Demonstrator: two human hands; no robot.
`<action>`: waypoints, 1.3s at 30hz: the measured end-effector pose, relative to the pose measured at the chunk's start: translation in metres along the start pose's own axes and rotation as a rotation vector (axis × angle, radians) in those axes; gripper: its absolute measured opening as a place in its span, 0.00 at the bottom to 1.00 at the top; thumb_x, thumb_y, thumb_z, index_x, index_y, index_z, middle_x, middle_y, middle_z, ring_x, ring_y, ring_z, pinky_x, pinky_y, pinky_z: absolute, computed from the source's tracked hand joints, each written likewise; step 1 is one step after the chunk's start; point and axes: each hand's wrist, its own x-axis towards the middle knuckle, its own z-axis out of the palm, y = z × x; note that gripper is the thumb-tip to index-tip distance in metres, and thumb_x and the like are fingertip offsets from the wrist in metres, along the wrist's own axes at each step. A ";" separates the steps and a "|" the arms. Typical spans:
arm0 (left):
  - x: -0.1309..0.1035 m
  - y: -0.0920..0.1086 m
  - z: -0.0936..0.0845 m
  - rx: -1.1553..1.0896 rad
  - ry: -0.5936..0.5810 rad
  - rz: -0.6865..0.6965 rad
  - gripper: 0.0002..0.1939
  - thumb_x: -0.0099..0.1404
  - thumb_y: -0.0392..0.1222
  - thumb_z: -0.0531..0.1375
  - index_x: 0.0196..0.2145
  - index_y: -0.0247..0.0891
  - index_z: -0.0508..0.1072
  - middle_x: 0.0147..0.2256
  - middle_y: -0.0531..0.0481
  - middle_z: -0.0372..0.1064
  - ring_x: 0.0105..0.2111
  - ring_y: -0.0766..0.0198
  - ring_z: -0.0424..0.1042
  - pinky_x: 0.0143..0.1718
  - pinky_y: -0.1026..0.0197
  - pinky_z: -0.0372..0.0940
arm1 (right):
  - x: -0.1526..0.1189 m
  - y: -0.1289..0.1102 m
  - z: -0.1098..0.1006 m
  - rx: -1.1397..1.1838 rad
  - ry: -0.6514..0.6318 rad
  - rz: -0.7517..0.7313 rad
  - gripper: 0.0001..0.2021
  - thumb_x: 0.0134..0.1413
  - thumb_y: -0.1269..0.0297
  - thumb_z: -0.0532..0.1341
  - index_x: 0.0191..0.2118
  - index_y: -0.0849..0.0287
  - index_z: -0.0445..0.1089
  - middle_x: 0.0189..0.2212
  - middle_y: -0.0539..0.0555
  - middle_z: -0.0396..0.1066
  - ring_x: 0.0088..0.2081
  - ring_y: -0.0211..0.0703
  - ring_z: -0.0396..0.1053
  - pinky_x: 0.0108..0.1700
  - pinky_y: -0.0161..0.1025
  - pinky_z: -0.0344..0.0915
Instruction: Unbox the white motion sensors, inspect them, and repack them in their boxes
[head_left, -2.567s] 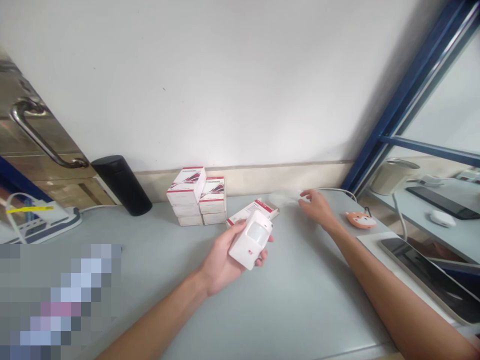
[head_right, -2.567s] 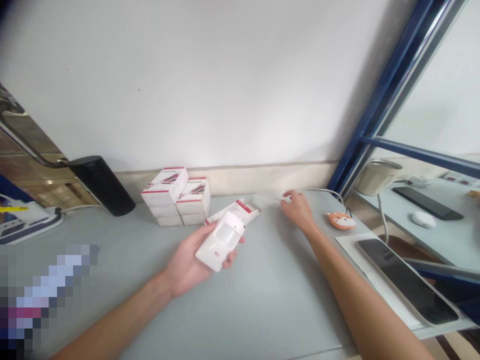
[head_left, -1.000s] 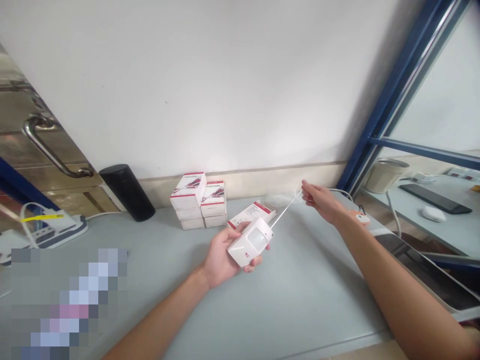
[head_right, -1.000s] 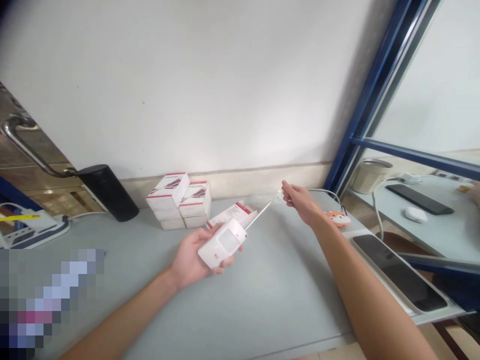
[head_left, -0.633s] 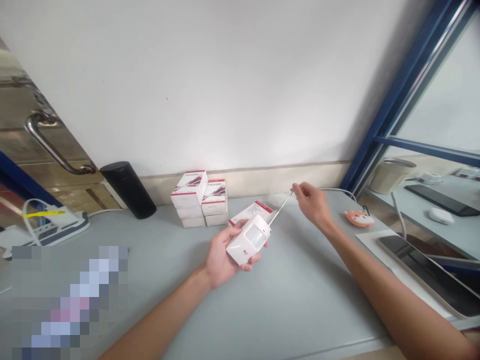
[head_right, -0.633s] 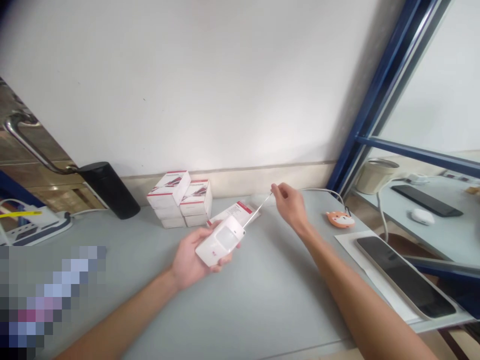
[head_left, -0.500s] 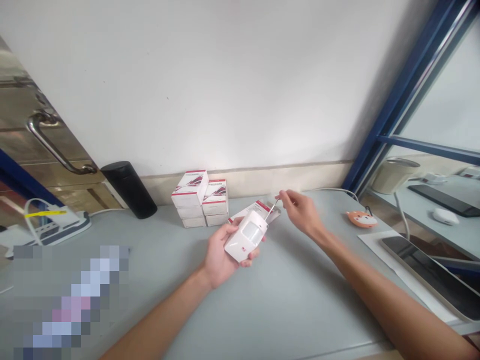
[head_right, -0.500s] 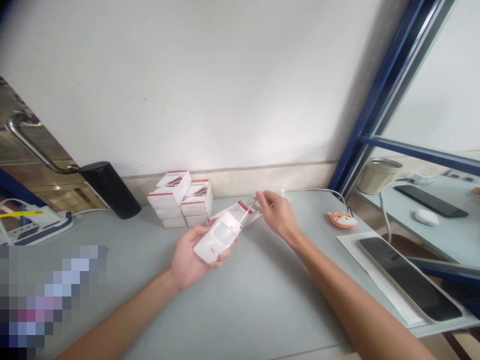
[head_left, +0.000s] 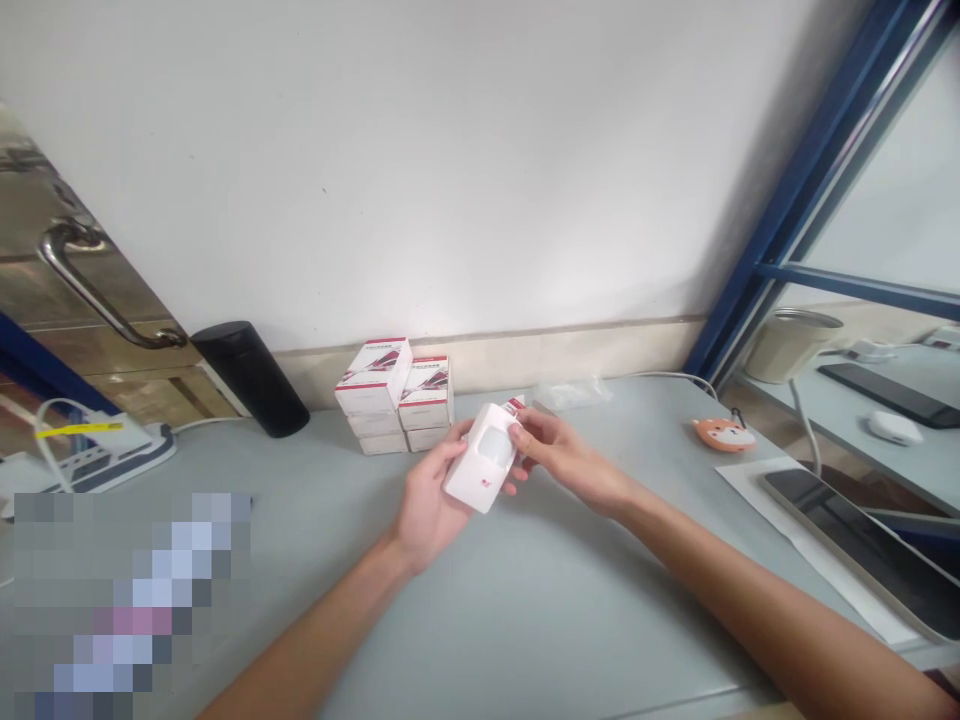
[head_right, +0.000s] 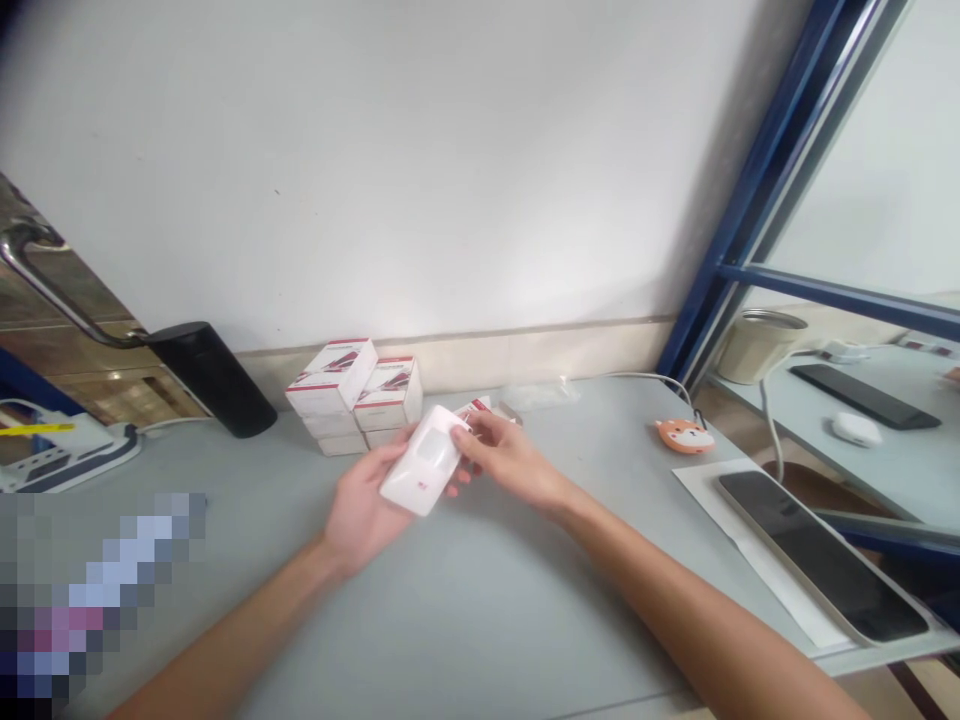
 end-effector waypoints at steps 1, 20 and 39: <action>0.000 0.000 0.000 0.092 0.029 0.031 0.21 0.74 0.49 0.53 0.58 0.37 0.70 0.51 0.38 0.76 0.47 0.46 0.78 0.49 0.47 0.70 | 0.001 -0.001 -0.002 0.041 0.022 -0.003 0.21 0.67 0.42 0.61 0.43 0.57 0.73 0.32 0.50 0.73 0.34 0.40 0.71 0.46 0.43 0.69; 0.010 -0.028 -0.042 1.658 0.126 0.448 0.18 0.74 0.44 0.56 0.60 0.44 0.70 0.59 0.40 0.65 0.61 0.45 0.64 0.59 0.42 0.68 | 0.015 0.020 -0.063 -0.333 0.740 0.183 0.23 0.54 0.42 0.69 0.44 0.54 0.68 0.41 0.52 0.76 0.30 0.44 0.80 0.33 0.39 0.71; 0.004 -0.023 -0.028 1.685 0.188 0.628 0.16 0.69 0.39 0.57 0.53 0.40 0.73 0.59 0.36 0.62 0.58 0.41 0.67 0.58 0.39 0.66 | 0.012 0.030 -0.149 0.112 0.840 0.192 0.11 0.59 0.53 0.60 0.38 0.55 0.66 0.28 0.52 0.70 0.29 0.44 0.71 0.30 0.38 0.71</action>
